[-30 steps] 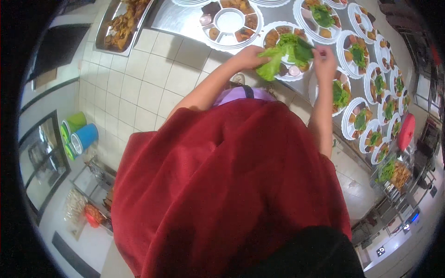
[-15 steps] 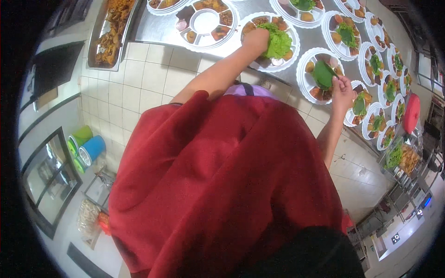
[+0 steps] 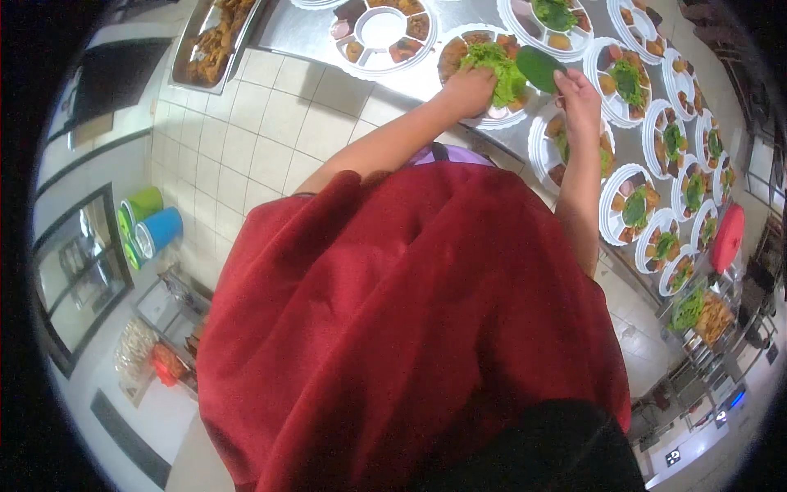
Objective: The person places lettuce leaves into the center compartments of multiple white partitioned food trays arranged on a stainless steel table. The person picks up lettuce from a pile on the table and places it into the trays one by one.
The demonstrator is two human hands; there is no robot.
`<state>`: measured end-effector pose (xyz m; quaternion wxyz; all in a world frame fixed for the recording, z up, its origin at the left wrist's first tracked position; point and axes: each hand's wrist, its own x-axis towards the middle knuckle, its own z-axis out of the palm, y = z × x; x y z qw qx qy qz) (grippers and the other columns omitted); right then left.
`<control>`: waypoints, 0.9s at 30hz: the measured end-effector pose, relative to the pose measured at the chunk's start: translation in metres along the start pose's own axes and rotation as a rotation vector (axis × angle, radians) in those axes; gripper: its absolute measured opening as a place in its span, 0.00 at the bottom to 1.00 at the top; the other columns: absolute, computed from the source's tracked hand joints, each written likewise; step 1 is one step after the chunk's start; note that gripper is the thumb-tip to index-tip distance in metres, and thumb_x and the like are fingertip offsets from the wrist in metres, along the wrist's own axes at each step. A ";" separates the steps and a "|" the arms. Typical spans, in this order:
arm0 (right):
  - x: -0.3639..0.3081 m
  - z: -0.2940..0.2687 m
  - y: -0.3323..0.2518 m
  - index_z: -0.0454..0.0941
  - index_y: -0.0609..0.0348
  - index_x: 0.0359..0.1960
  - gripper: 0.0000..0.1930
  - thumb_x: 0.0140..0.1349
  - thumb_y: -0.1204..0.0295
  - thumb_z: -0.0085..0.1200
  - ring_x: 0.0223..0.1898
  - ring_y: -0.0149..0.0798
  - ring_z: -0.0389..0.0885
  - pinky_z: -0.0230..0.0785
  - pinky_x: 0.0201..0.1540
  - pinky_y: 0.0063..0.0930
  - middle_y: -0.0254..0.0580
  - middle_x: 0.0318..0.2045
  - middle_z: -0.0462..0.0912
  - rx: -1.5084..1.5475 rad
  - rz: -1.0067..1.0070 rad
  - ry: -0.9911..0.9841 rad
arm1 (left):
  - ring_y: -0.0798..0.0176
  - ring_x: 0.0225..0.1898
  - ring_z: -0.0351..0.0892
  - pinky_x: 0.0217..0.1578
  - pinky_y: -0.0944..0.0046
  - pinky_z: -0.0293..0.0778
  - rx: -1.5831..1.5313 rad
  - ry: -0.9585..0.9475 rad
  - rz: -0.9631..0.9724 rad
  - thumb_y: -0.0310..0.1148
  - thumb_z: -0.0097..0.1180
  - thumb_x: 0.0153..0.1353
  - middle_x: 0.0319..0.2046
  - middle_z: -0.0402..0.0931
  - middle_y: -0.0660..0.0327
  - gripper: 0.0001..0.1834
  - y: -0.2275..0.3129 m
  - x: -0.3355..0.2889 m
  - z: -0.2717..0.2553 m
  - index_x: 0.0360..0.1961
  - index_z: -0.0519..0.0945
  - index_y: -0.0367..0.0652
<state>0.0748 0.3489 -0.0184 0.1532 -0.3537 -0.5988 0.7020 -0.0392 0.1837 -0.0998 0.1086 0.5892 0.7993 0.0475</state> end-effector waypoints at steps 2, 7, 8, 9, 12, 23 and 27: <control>0.000 0.000 -0.001 0.72 0.60 0.35 0.10 0.53 0.71 0.57 0.20 0.20 0.68 0.56 0.19 0.12 0.30 0.25 0.77 -0.029 0.012 -0.033 | 0.53 0.56 0.62 0.57 0.53 0.53 0.054 0.026 -0.001 0.37 0.41 0.52 0.51 0.64 0.50 0.26 0.000 0.000 0.011 0.53 0.65 0.38; 0.001 -0.004 0.010 0.72 0.60 0.36 0.10 0.53 0.71 0.56 0.20 0.20 0.69 0.56 0.20 0.13 0.30 0.24 0.77 -0.074 0.031 -0.021 | 0.53 0.58 0.60 0.58 0.52 0.50 0.009 0.050 -0.028 0.49 0.30 0.57 0.59 0.57 0.53 0.30 0.002 -0.006 0.021 0.59 0.59 0.49; 0.002 -0.003 0.011 0.72 0.60 0.36 0.10 0.53 0.71 0.56 0.20 0.20 0.69 0.56 0.20 0.13 0.30 0.24 0.77 -0.092 0.037 -0.020 | 0.53 0.58 0.59 0.58 0.51 0.50 0.015 0.050 -0.043 0.49 0.30 0.57 0.59 0.57 0.55 0.30 0.003 -0.007 0.023 0.59 0.59 0.50; 0.003 -0.001 0.012 0.72 0.61 0.36 0.11 0.53 0.71 0.56 0.20 0.21 0.69 0.57 0.20 0.13 0.30 0.24 0.77 -0.111 0.042 -0.015 | 0.53 0.58 0.59 0.58 0.51 0.50 0.021 0.051 -0.054 0.50 0.30 0.57 0.59 0.57 0.57 0.30 0.007 -0.007 0.018 0.59 0.59 0.52; 0.009 -0.002 0.017 0.72 0.62 0.36 0.12 0.53 0.71 0.56 0.20 0.22 0.70 0.59 0.21 0.14 0.31 0.24 0.77 -0.178 0.068 0.002 | 0.53 0.59 0.58 0.58 0.49 0.48 0.021 0.023 -0.076 0.52 0.30 0.56 0.59 0.57 0.60 0.30 0.011 -0.006 0.017 0.59 0.59 0.53; 0.066 0.017 0.062 0.78 0.57 0.30 0.11 0.47 0.66 0.59 0.22 0.35 0.76 0.67 0.29 0.27 0.41 0.20 0.79 -0.735 -0.158 -0.061 | 0.54 0.56 0.61 0.59 0.39 0.37 0.081 -0.069 -0.105 0.47 0.41 0.53 0.50 0.67 0.61 0.24 0.011 -0.019 -0.027 0.47 0.72 0.46; 0.072 0.035 0.060 0.79 0.53 0.29 0.10 0.46 0.64 0.59 0.29 0.42 0.78 0.68 0.34 0.33 0.43 0.26 0.80 -0.846 -0.282 -0.138 | 0.54 0.46 0.69 0.53 0.39 0.51 -0.053 0.047 -0.216 0.34 0.51 0.47 0.37 0.70 0.57 0.15 0.009 -0.061 -0.050 0.37 0.74 0.42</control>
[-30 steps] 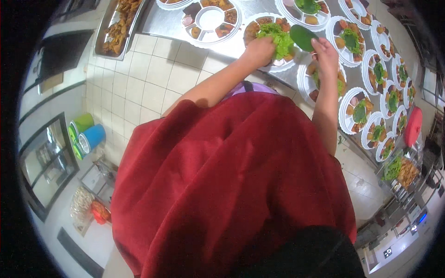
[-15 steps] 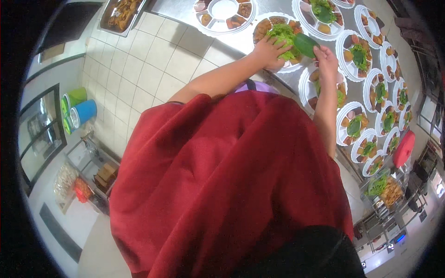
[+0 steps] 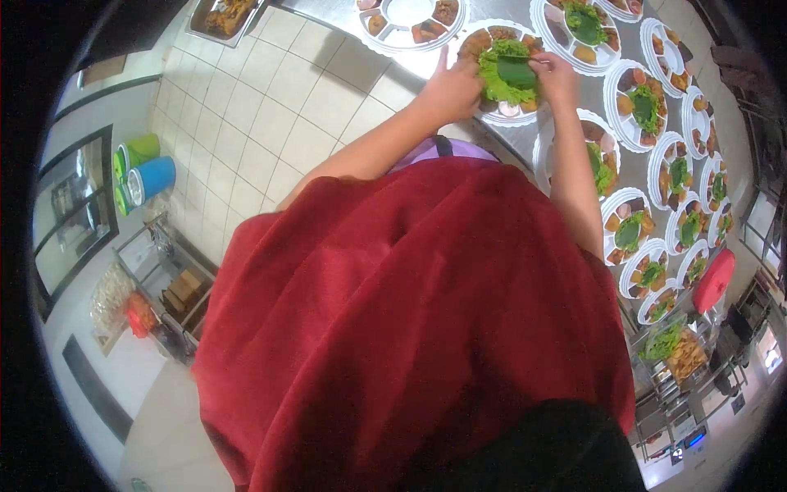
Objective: The person places lettuce leaves into the center compartments of multiple white partitioned food trays arranged on a stainless steel table. The person picks up lettuce from a pile on the table and places it into the trays one by one.
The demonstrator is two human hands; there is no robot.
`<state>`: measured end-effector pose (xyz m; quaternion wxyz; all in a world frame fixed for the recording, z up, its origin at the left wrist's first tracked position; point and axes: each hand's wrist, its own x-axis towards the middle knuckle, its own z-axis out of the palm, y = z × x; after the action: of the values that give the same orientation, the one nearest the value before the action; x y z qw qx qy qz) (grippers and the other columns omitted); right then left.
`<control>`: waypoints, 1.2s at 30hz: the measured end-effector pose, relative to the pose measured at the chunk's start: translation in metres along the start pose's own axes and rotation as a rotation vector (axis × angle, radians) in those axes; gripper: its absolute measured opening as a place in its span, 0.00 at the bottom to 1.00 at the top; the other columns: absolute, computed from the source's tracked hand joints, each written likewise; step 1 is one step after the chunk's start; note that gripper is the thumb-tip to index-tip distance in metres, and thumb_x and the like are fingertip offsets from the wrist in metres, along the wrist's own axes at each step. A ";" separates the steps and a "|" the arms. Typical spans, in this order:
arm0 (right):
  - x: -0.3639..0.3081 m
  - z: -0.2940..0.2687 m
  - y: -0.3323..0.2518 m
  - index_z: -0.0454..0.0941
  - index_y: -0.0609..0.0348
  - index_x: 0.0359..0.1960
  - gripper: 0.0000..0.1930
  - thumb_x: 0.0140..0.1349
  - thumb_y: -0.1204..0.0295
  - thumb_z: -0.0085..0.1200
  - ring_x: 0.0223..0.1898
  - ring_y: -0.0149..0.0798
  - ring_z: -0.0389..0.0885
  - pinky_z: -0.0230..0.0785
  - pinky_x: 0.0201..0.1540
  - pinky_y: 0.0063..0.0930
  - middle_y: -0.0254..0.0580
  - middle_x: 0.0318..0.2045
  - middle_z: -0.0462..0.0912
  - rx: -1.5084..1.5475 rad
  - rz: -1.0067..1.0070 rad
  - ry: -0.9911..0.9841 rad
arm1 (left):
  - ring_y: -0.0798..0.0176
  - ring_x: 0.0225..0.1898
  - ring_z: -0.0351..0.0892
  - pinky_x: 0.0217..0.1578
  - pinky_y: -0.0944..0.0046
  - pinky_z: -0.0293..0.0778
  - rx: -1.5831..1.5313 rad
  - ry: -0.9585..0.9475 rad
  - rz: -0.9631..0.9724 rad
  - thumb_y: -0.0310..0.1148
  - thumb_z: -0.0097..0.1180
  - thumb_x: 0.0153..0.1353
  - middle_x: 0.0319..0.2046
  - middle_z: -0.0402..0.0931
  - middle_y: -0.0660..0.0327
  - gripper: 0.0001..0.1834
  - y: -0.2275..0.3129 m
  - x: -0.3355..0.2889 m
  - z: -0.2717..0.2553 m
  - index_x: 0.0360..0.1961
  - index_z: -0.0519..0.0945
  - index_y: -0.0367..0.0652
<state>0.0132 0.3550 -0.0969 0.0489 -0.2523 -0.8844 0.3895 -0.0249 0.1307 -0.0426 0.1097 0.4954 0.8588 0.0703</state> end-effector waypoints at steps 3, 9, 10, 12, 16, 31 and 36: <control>0.001 0.011 -0.005 0.79 0.52 0.31 0.11 0.45 0.64 0.59 0.33 0.45 0.77 0.68 0.35 0.36 0.42 0.29 0.80 -0.125 -0.042 -0.040 | 0.55 0.44 0.70 0.49 0.47 0.61 -0.110 0.117 -0.087 0.32 0.51 0.45 0.36 0.70 0.57 0.15 0.000 -0.014 -0.011 0.37 0.74 0.42; -0.019 0.022 -0.031 0.74 0.53 0.34 0.15 0.43 0.71 0.60 0.37 0.48 0.75 0.67 0.35 0.43 0.43 0.35 0.75 -0.264 -0.149 0.158 | 0.53 0.44 0.70 0.45 0.60 0.66 -0.200 0.094 0.006 0.26 0.50 0.44 0.41 0.70 0.56 0.18 0.001 -0.006 0.006 0.41 0.73 0.41; -0.025 0.021 -0.038 0.73 0.53 0.35 0.15 0.42 0.73 0.60 0.37 0.49 0.74 0.67 0.34 0.43 0.43 0.36 0.74 -0.261 -0.205 0.209 | 0.53 0.44 0.70 0.45 0.60 0.66 -0.185 0.074 0.044 0.26 0.50 0.44 0.41 0.70 0.56 0.18 0.000 0.000 0.015 0.41 0.73 0.40; -0.028 0.021 -0.037 0.73 0.54 0.34 0.15 0.42 0.75 0.60 0.38 0.49 0.73 0.66 0.35 0.42 0.44 0.37 0.73 -0.273 -0.184 0.170 | 0.54 0.45 0.70 0.45 0.59 0.66 -0.145 0.034 0.086 0.26 0.51 0.44 0.41 0.70 0.56 0.18 0.000 0.011 0.027 0.41 0.73 0.40; -0.025 0.026 -0.015 0.74 0.56 0.35 0.16 0.41 0.75 0.60 0.37 0.48 0.73 0.66 0.37 0.38 0.46 0.36 0.73 -0.281 -0.365 0.069 | 0.57 0.46 0.70 0.48 0.57 0.63 -0.025 -0.006 0.102 0.28 0.52 0.44 0.41 0.71 0.57 0.19 0.005 0.033 0.035 0.41 0.74 0.40; -0.021 0.022 -0.014 0.78 0.57 0.34 0.13 0.42 0.78 0.55 0.40 0.45 0.74 0.69 0.39 0.35 0.43 0.36 0.75 -0.323 -0.481 -0.161 | 0.62 0.62 0.53 0.61 0.45 0.21 0.373 -0.199 0.014 0.49 0.25 0.59 0.59 0.57 0.55 0.30 0.014 0.044 0.052 0.59 0.59 0.48; -0.023 0.027 -0.014 0.79 0.55 0.32 0.11 0.43 0.77 0.54 0.38 0.45 0.75 0.69 0.38 0.36 0.43 0.33 0.75 -0.401 -0.456 -0.109 | 0.61 0.62 0.52 0.61 0.45 0.22 0.377 -0.235 -0.052 0.47 0.23 0.58 0.59 0.57 0.56 0.30 0.025 0.049 0.047 0.60 0.58 0.50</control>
<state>0.0196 0.3181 -0.1037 0.0366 -0.0308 -0.9788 0.1993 -0.0159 0.1856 -0.0877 0.1161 0.4895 0.8506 -0.1528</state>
